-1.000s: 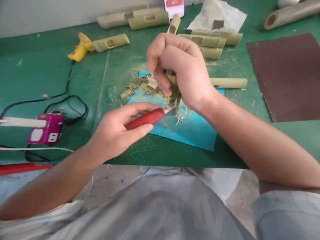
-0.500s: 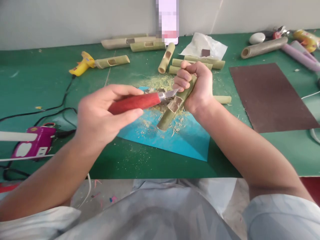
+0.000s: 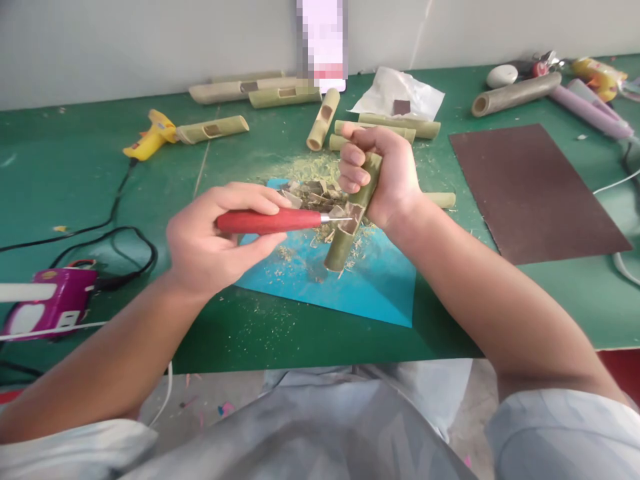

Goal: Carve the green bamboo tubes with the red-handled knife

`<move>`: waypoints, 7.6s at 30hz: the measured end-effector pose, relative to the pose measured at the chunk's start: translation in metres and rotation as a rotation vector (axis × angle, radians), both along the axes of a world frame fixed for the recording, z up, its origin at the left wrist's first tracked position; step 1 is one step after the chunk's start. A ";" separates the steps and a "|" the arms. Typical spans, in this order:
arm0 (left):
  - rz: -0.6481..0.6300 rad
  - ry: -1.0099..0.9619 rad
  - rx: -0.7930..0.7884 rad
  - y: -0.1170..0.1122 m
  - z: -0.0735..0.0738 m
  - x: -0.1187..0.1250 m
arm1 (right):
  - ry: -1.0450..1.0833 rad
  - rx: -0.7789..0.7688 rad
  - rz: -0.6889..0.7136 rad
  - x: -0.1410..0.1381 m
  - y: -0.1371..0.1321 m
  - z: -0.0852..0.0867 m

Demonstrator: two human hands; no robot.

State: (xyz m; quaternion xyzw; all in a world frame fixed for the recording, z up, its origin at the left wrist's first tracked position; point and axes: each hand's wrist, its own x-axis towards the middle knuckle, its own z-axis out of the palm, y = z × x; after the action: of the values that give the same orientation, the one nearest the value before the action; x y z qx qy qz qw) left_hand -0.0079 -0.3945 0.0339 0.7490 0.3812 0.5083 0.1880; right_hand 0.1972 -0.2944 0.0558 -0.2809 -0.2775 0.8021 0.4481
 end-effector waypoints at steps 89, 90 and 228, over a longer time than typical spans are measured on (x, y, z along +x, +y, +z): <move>0.206 -0.090 -0.112 0.004 -0.009 -0.006 | -0.525 0.637 0.473 -0.016 -0.027 -0.015; 0.209 -0.085 -0.109 0.002 -0.009 -0.005 | -0.499 0.646 0.487 -0.016 -0.027 -0.014; 0.044 0.244 -0.046 -0.017 0.020 0.033 | -0.401 0.596 -0.085 -0.036 -0.043 0.011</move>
State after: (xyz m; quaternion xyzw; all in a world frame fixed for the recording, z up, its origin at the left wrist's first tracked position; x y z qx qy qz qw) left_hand 0.0246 -0.4111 0.0535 0.7922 0.4292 0.4085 0.1463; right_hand 0.1607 -0.3373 0.0672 -0.3008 -0.5697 0.5957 0.4798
